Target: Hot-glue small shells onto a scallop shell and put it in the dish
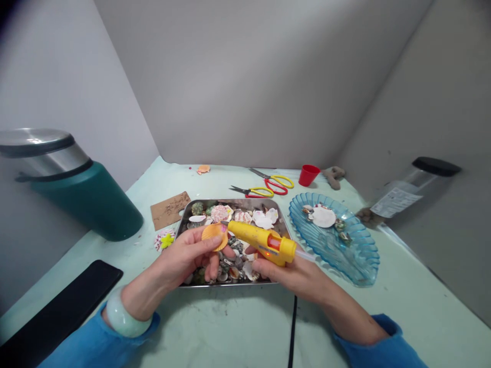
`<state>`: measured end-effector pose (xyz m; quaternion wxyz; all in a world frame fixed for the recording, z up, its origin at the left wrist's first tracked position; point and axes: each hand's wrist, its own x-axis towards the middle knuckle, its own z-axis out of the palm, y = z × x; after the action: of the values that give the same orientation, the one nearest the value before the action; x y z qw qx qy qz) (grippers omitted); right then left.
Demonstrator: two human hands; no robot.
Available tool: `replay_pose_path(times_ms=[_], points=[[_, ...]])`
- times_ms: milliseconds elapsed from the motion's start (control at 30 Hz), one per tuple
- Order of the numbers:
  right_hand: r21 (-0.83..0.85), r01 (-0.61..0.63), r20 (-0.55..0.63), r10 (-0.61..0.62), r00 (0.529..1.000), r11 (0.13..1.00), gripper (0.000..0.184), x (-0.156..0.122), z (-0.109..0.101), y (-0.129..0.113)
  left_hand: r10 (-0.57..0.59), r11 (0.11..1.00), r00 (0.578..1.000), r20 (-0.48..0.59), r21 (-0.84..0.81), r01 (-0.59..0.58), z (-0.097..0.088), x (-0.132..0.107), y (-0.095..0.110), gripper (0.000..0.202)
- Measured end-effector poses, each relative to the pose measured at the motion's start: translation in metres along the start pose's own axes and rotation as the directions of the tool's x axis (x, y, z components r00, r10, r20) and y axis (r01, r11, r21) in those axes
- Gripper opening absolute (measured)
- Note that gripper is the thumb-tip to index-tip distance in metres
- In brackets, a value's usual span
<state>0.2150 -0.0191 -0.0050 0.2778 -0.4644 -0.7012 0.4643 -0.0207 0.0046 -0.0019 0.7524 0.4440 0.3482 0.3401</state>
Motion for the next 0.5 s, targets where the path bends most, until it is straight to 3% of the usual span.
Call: replay_pose_path(times_ms=[200,500], points=[[-0.107,0.100,-0.019,-0.103,0.995,0.989,0.031,0.0034,0.0013,-0.0018,-0.010,0.997,1.000,-0.029,0.070,0.012,0.0023,0.0002,0.0007,0.035],[-0.095,0.107,0.022,-0.106,0.994,0.990,0.027,0.0023,0.0025,0.0052,0.014,0.999,0.999,-0.039,0.052,-0.012,0.0023,0.0014,-0.0008,0.032]])
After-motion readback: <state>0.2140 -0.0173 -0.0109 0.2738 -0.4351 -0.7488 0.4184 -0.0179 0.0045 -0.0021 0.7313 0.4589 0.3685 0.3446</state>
